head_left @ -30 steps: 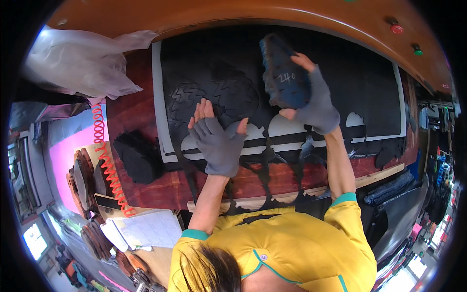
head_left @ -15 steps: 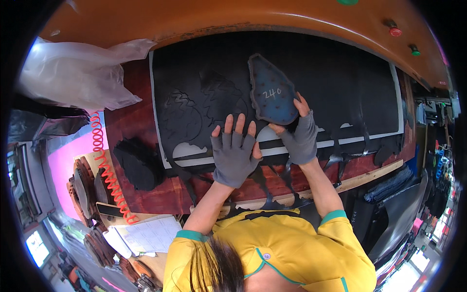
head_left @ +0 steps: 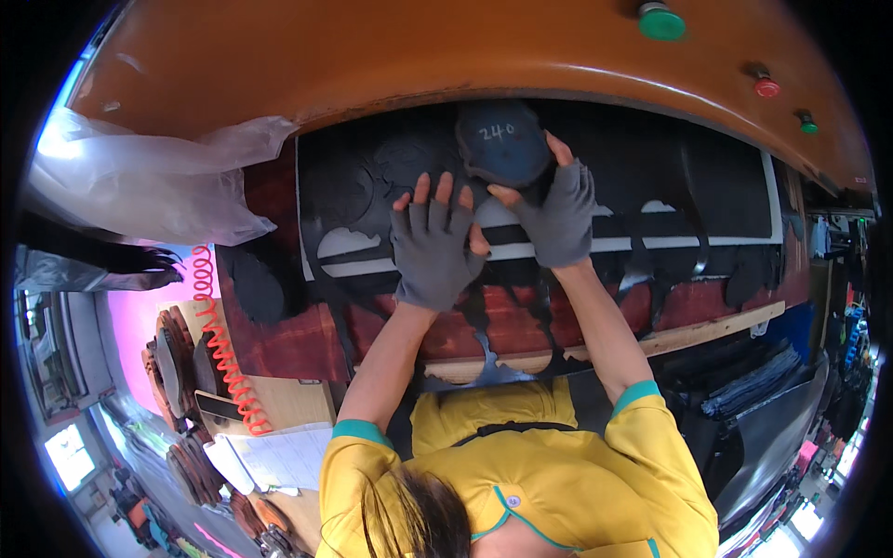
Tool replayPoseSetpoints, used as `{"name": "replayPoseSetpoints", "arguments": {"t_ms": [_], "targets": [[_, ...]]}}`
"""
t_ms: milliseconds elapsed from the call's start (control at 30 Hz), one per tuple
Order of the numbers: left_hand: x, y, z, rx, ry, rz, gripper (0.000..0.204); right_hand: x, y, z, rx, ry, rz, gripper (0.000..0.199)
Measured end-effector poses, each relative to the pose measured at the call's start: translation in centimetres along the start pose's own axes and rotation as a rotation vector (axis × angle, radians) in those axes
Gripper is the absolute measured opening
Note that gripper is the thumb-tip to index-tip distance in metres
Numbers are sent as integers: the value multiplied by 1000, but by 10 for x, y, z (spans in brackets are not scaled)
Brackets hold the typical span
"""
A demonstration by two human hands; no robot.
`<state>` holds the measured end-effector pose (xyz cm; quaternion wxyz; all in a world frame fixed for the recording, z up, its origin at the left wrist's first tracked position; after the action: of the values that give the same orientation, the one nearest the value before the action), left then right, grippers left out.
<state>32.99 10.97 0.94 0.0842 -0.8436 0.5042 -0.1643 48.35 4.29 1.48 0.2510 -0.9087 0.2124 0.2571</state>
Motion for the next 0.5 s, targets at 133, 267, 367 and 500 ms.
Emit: {"name": "replayPoseSetpoints", "arguments": {"t_ms": [133,267,367,500], "targets": [[-7,-25,-10,79,25,-60,44,-4,-20,-13,139,17,-16,108],[25,-4,-18,35,134,-71,45,-32,-45,-76,499,316,-271,113],[62,22,-3,-63,182,-32,44,-31,-115,-109,648,519,-299,111],[77,33,23,-64,180,2,41,-14,-114,-107,490,406,-359,110]]}}
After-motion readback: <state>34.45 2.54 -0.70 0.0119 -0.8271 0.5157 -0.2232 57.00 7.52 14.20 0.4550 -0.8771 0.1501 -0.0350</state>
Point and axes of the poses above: each hand's wrist, its own y-axis away from the middle knuckle, its own z-axis out of the palm, x = y × z, the point moved 7 cm from there along -y, towards the middle knuckle, and after that the axes turned 12 degrees about -x, right-handed, at the moved point
